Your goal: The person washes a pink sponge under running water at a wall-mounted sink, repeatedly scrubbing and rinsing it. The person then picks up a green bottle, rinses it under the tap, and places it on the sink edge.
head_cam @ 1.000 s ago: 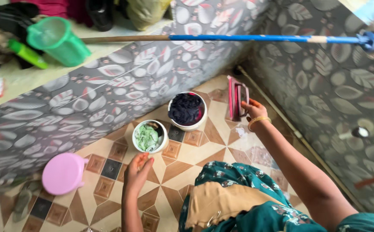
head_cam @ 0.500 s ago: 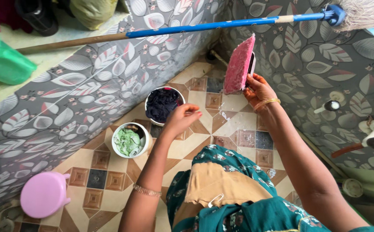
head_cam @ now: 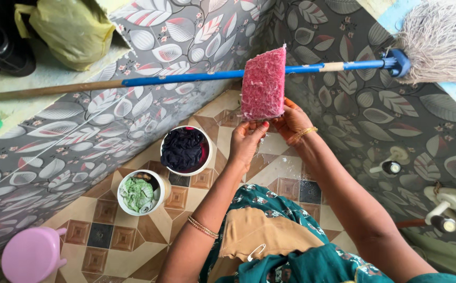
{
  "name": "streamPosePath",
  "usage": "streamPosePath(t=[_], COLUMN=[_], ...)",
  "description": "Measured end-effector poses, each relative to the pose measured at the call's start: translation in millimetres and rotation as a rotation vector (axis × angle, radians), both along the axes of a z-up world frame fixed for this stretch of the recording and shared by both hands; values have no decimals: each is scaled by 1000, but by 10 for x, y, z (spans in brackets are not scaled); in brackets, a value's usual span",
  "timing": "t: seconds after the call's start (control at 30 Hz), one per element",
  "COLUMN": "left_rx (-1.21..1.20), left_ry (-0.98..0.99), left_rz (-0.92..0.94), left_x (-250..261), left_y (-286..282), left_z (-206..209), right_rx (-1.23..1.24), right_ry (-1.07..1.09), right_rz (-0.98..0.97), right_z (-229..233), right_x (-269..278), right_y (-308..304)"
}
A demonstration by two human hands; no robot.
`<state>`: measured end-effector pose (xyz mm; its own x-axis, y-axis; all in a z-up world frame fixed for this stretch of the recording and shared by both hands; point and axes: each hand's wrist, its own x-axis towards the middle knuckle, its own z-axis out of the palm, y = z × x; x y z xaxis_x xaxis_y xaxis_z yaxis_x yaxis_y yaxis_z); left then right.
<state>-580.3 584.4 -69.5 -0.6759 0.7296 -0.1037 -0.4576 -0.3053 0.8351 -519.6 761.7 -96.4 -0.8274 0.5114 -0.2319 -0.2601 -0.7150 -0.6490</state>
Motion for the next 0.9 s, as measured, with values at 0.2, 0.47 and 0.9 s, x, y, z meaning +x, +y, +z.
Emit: streamPosePath(t=[0.2,0.47,0.9], left_rx=[-92,-30,-311], left_ry=[-85,-46,502], left_rz=[83,-1,-2], left_x=[-144,-675,-1052], left_y=[306,750,1585], left_z=[55,223,529], right_rx=[-117,-116,-174], right_ry=[-56,-48,-52], right_rz=[-49,-166,-371], right_z=[96,418,281], right_x=[-159,-453,-605], right_y=[44,281,895])
